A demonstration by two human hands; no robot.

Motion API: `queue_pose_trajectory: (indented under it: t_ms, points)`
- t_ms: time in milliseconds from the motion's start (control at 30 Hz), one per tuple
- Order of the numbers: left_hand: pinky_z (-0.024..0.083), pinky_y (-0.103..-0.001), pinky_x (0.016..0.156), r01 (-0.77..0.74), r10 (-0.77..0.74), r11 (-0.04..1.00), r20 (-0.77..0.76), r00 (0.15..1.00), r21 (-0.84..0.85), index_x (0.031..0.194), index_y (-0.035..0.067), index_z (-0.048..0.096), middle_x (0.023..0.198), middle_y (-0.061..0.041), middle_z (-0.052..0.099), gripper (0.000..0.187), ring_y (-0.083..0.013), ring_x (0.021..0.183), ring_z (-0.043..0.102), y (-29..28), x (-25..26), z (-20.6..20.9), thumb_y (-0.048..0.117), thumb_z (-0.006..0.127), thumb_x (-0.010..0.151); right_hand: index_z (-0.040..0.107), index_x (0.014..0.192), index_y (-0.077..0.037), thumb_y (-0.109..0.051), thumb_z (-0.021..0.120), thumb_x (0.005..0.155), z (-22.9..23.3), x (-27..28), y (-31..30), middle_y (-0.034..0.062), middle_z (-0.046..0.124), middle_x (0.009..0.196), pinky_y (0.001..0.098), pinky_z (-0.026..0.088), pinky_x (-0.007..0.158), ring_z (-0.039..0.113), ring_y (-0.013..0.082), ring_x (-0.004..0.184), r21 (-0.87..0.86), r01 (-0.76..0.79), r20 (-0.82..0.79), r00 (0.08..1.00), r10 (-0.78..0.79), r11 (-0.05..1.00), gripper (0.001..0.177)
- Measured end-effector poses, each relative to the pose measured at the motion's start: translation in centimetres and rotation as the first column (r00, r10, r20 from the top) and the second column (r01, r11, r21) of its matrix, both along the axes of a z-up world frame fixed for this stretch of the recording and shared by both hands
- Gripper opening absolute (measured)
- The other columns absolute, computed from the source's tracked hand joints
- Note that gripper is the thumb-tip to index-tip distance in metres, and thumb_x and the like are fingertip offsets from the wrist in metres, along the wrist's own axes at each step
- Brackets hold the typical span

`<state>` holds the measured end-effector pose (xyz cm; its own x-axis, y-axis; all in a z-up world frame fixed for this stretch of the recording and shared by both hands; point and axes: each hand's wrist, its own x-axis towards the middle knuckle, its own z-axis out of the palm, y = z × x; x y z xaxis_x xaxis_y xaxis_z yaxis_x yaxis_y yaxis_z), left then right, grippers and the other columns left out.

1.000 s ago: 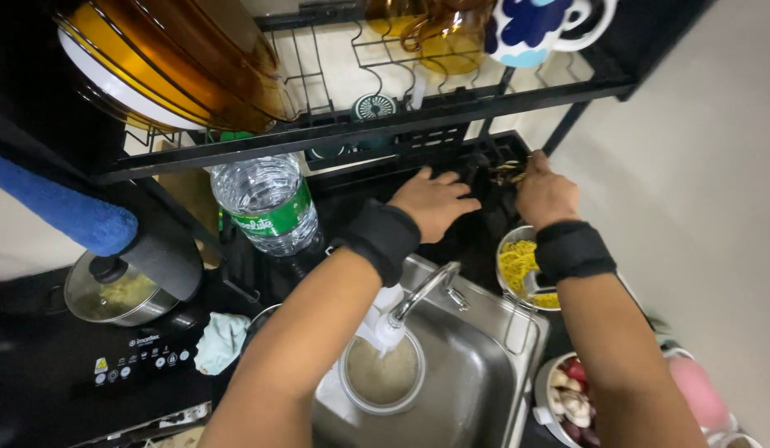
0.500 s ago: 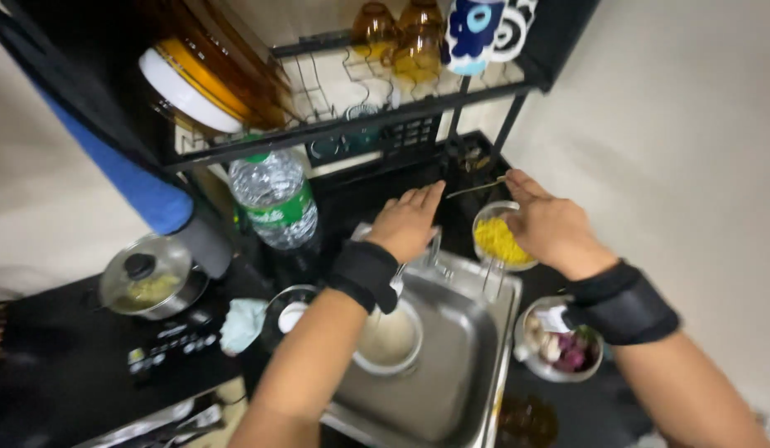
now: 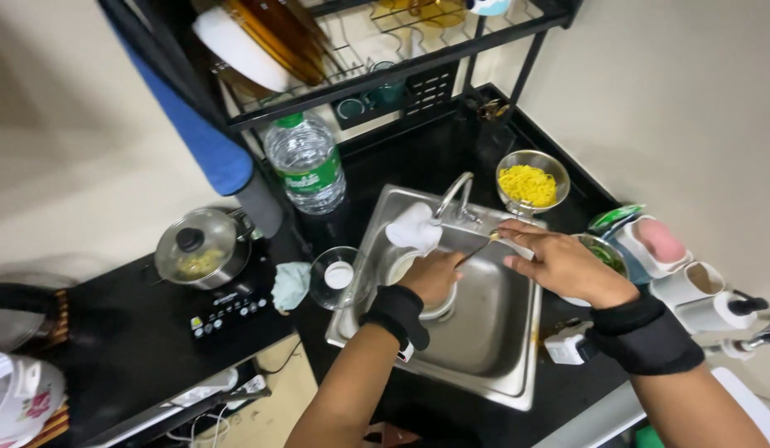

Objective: The person washes rice by pouring it from a container into a pot, then placing the pot in a sink, filling it with water, and stirring the rice with a spoon. The person then drains the water from the pot and stirs the rice again, before removing the pot from the sink.

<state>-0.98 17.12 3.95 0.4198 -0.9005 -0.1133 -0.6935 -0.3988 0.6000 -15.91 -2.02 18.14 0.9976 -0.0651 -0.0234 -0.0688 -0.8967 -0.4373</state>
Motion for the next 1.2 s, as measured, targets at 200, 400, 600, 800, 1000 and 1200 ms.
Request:
queue_pose_trajectory:
  t_ms: [200, 400, 600, 800, 1000, 1200]
  points:
    - [0.053, -0.047, 0.085, -0.274, 0.206, 0.943, -0.317, 0.926, -0.188, 0.109, 0.018, 0.069, 0.102, -0.013, 0.074, 0.025, -0.0335, 0.095, 0.071, 5.3, 3.7, -8.8, 0.035, 0.052, 0.104, 0.061, 0.138, -0.006, -0.03, 0.067, 0.091, -8.3, 2.5, -0.4, 0.0094, 0.056, 0.149, 0.0392, 0.046, 0.107, 0.057, 0.0304, 0.132, 0.084, -0.185, 0.078, 0.981, 0.179, 0.979, 0.053]
    - [0.053, -0.054, 0.078, -0.26, 0.274, 0.961, 0.198, 0.941, -0.095, 0.109, 0.022, 0.073, 0.097, -0.013, 0.076, 0.026, -0.0372, 0.092, 0.07, 10.2, 5.3, -9.3, 0.028, 0.051, 0.098, 0.063, 0.138, -0.02, -0.032, 0.056, 0.096, -19.5, 4.0, -0.4, 0.0026, 0.054, 0.153, 0.0381, 0.044, 0.109, 0.06, 0.031, 0.127, -0.056, 0.0, -0.301, 0.953, -0.017, 0.998, 0.044]
    - [0.058, -0.051, 0.082, -0.457, 0.399, 0.86, 0.26, 0.879, 0.228, 0.129, -0.003, 0.063, 0.105, -0.025, 0.074, 0.041, -0.0408, 0.097, 0.073, 6.6, 6.3, -23.7, 0.019, 0.05, 0.097, 0.049, 0.153, -0.033, -0.033, 0.049, 0.104, -21.0, 3.7, 3.3, 0.0007, 0.047, 0.157, 0.0748, 0.014, 0.12, 0.032, 0.0276, 0.153, -0.148, 0.093, -0.68, 0.713, -0.169, 0.985, 0.049]
    - [0.058, -0.047, 0.09, -0.566, 0.546, 0.669, 0.199, 0.814, 0.481, 0.115, 0.009, 0.075, 0.118, -0.017, 0.075, 0.032, -0.0365, 0.111, 0.072, 1.8, 3.5, -18.0, 0.019, 0.048, 0.1, 0.039, 0.155, -0.034, -0.033, 0.04, 0.105, -27.0, 1.8, 0.7, -0.0077, 0.028, 0.166, 0.0784, 0.011, 0.117, 0.019, 0.0311, 0.156, -0.158, -0.054, -0.675, 0.735, -0.068, 0.986, 0.05]
    - [0.058, -0.048, 0.09, -0.523, 0.539, 0.63, 0.162, 0.827, 0.574, 0.11, 0.003, 0.075, 0.121, -0.021, 0.072, 0.032, -0.0375, 0.114, 0.069, 0.7, 4.2, -28.3, 0.019, 0.05, 0.1, 0.035, 0.159, -0.027, -0.026, 0.04, 0.105, -28.5, 0.7, 1.1, -0.0021, 0.032, 0.165, 0.0745, 0.019, 0.117, 0.024, 0.0326, 0.152, -0.086, -0.045, -0.682, 0.731, -0.025, 0.995, 0.054]
    - [0.058, -0.048, 0.091, -0.713, 0.736, 0.575, 0.126, 0.665, 0.401, 0.115, 0.002, 0.072, 0.119, -0.022, 0.072, 0.032, -0.0376, 0.111, 0.07, 0.9, 5.0, -29.4, 0.018, 0.047, 0.102, 0.049, 0.151, -0.026, -0.024, 0.047, 0.1, -31.8, 0.7, 2.7, 0.0019, 0.054, 0.153, 0.0699, 0.033, 0.112, 0.05, 0.0299, 0.14, 0.026, 0.045, -0.592, 0.806, -0.021, 0.999, 0.051]
